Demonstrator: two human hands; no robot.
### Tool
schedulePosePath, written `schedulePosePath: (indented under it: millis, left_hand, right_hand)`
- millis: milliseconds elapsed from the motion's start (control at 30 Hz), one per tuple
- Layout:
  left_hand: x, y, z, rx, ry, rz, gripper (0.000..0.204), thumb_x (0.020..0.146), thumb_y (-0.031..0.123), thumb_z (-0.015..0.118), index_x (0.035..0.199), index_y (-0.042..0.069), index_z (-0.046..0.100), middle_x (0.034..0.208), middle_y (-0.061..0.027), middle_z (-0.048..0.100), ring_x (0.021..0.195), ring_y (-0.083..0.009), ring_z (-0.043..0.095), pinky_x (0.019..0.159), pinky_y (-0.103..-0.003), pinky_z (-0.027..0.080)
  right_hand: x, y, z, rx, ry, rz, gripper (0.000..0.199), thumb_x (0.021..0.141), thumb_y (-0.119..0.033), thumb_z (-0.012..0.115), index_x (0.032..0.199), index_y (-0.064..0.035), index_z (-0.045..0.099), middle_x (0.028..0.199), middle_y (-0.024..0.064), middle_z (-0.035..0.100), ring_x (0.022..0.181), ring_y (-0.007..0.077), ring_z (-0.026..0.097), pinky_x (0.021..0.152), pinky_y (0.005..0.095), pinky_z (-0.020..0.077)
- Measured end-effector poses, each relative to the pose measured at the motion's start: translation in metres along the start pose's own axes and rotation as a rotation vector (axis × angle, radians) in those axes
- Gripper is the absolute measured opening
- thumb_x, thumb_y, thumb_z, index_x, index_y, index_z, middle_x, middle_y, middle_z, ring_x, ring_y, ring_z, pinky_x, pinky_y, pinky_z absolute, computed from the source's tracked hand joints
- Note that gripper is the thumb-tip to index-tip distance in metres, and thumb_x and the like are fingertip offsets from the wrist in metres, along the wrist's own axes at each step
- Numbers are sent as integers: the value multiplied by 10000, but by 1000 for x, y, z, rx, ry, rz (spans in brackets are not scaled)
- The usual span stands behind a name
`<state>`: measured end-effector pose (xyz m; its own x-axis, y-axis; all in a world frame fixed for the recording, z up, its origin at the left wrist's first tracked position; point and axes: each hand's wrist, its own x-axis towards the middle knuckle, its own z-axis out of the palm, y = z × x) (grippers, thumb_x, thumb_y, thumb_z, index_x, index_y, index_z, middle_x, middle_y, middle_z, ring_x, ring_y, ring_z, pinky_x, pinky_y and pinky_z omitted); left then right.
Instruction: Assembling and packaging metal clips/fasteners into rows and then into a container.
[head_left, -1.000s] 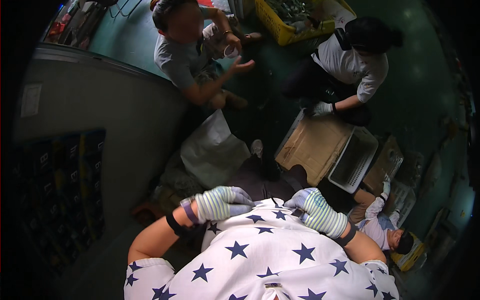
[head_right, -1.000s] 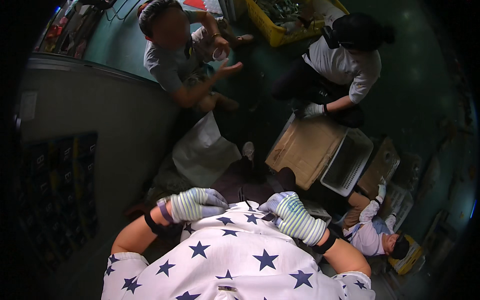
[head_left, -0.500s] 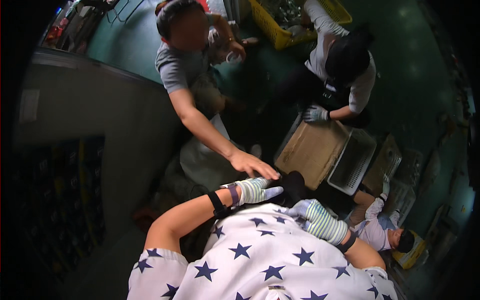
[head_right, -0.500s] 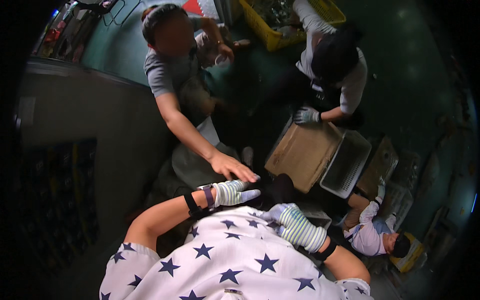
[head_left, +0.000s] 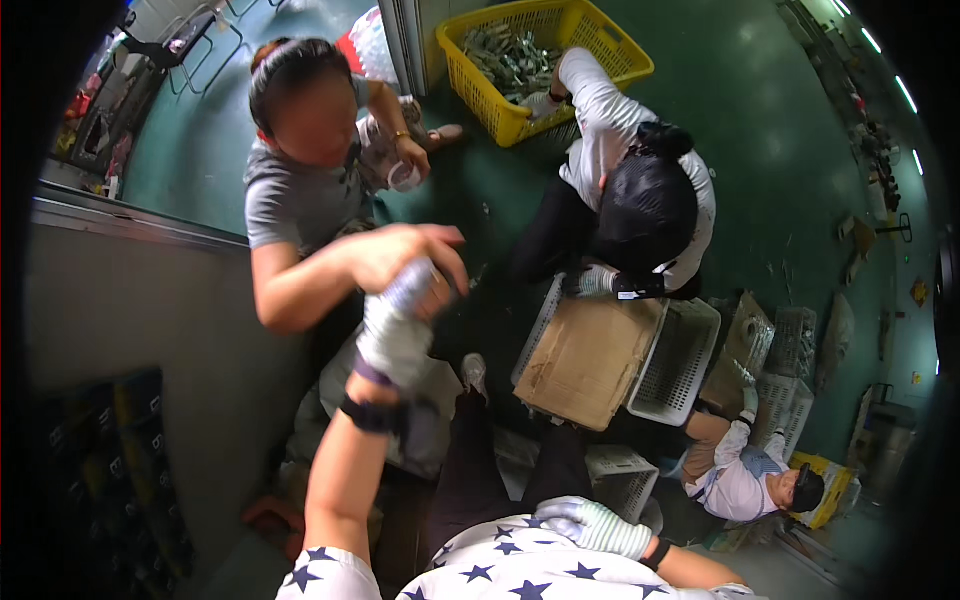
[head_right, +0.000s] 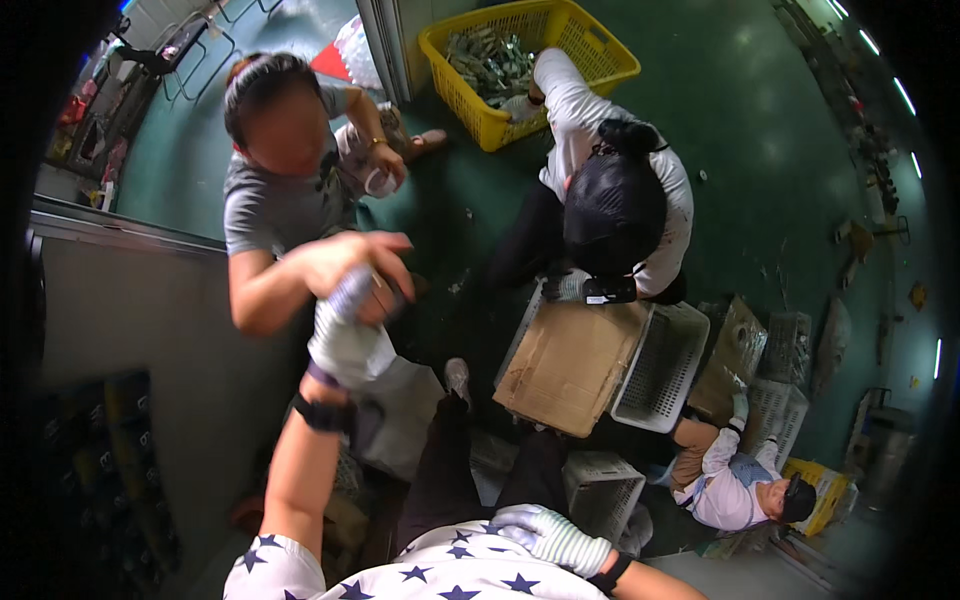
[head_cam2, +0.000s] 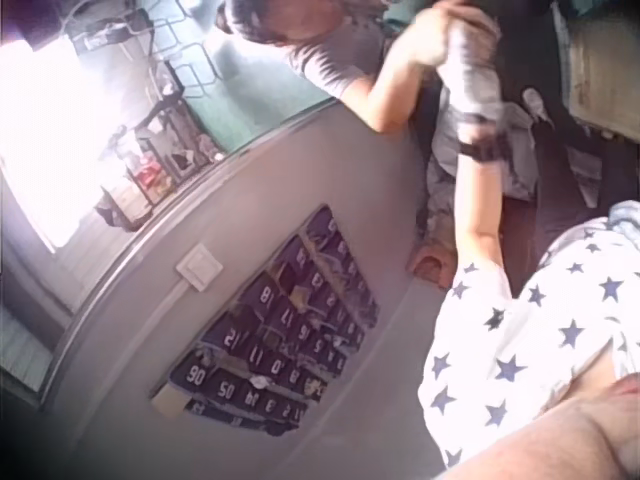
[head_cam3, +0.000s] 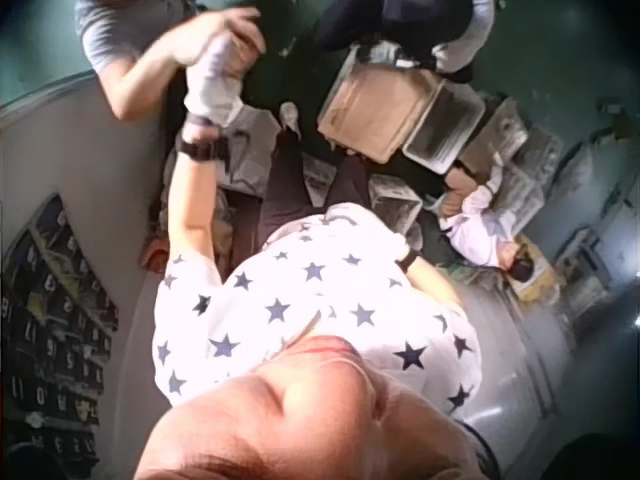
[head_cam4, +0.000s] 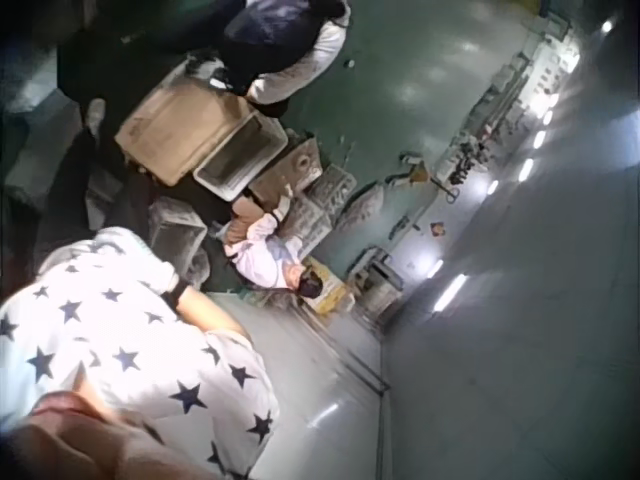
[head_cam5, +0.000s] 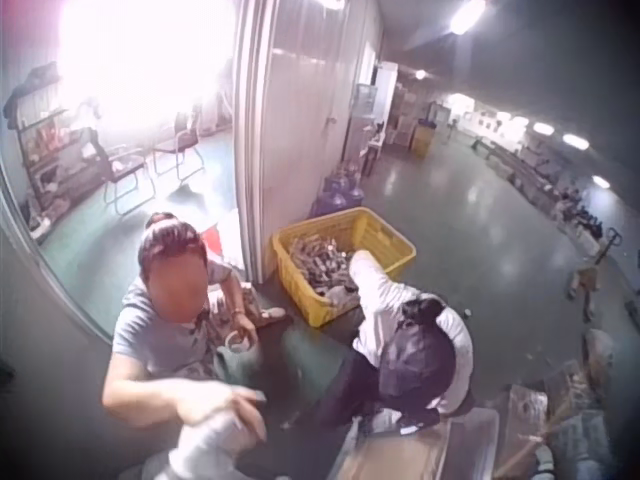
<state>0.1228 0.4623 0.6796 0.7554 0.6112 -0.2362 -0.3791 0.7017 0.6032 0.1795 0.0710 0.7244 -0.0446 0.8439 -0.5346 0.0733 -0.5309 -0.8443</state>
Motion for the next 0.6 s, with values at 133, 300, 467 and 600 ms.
schedulePosePath:
  millis: [133,300,467,600]
  left_hand:
    - [27,-2,-16,191,140,139,238,925,270,522,1042,67,560,892,19,550,805,-78,524,698,-224,434]
    - [21,18,-196,562,244,150,236,969,229,413,1043,48,545,1003,-24,563,1008,-129,501,930,-319,392]
    - [41,-42,-145,396,504,225,301,890,345,599,942,48,605,814,-14,581,769,-108,538,722,-244,452]
    - [25,-48,-148,501,703,183,376,856,406,640,943,42,606,817,-32,591,700,-137,528,661,-267,462]
  right_hand:
    - [2,48,-3,-82,-171,80,316,895,-232,537,1151,-57,598,1029,146,616,995,310,584,875,367,466]
    - [-19,73,-26,-70,-329,38,404,841,-271,554,1199,-84,570,976,158,611,948,320,586,825,383,462]
    - [-71,152,-44,-13,-253,145,387,836,-234,519,1188,-81,571,1007,159,602,962,313,578,831,381,455]
    - [-118,234,-39,83,-143,115,359,854,-239,512,1165,-77,587,1033,161,615,987,306,588,856,381,456]
